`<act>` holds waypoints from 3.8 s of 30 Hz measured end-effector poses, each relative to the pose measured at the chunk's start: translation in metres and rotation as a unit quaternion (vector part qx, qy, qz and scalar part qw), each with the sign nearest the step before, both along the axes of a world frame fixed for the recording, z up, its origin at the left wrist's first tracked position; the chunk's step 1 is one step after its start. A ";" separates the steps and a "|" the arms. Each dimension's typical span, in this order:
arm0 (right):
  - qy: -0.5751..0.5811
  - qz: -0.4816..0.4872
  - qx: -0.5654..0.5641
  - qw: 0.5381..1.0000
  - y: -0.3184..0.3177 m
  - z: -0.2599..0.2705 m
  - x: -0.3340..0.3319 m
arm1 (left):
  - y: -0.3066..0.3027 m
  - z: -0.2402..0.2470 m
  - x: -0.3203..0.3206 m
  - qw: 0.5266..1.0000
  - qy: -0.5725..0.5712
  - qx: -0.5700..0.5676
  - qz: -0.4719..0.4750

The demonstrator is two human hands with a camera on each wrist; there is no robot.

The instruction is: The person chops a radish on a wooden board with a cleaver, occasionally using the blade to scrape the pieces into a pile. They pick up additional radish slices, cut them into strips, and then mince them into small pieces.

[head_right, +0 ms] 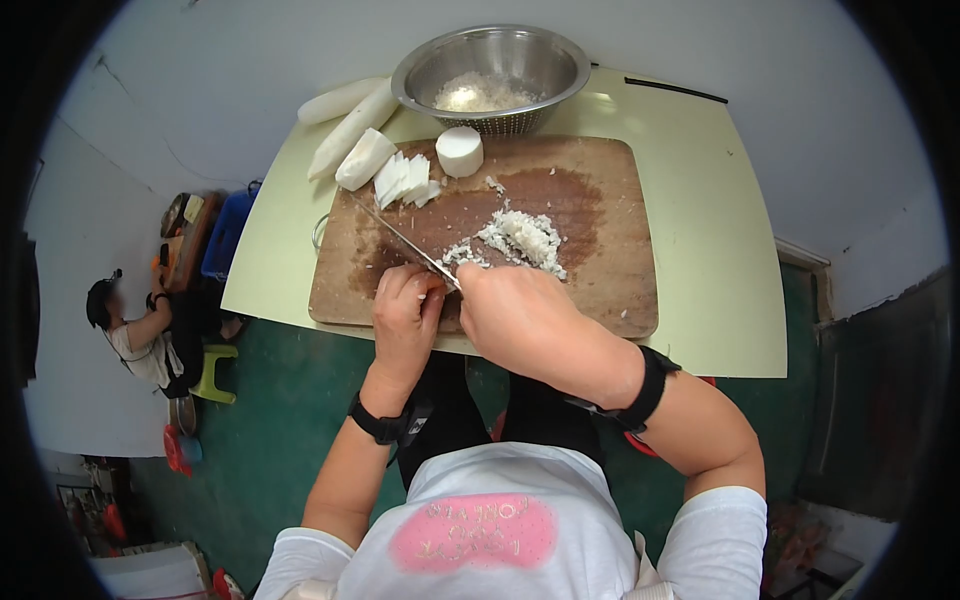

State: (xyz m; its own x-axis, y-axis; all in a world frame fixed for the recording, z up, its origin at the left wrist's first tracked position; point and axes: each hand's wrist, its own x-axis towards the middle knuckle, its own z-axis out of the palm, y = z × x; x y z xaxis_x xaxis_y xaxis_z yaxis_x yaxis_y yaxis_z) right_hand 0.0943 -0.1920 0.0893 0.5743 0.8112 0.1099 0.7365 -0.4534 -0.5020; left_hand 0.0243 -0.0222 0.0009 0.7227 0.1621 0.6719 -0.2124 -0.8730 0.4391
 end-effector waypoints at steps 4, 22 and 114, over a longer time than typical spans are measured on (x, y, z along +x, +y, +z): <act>-0.012 0.005 0.000 1.000 0.019 -0.014 0.014 | 0.000 0.003 -0.001 1.000 0.007 0.000 -0.006; 0.003 -0.005 -0.013 1.000 0.006 0.003 -0.001 | 0.003 -0.002 -0.002 1.000 -0.003 -0.011 0.002; 0.107 0.025 0.041 0.993 0.002 0.001 -0.006 | 0.014 0.004 -0.013 0.999 0.037 0.009 -0.037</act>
State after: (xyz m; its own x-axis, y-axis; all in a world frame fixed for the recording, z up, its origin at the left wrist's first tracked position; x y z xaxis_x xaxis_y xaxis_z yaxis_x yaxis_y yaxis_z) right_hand 0.0878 -0.1901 0.0899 0.5505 0.8329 0.0566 0.6291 -0.3693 -0.6840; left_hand 0.0111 -0.0078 0.0045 0.7804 0.0949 0.6180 -0.2439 -0.8640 0.4406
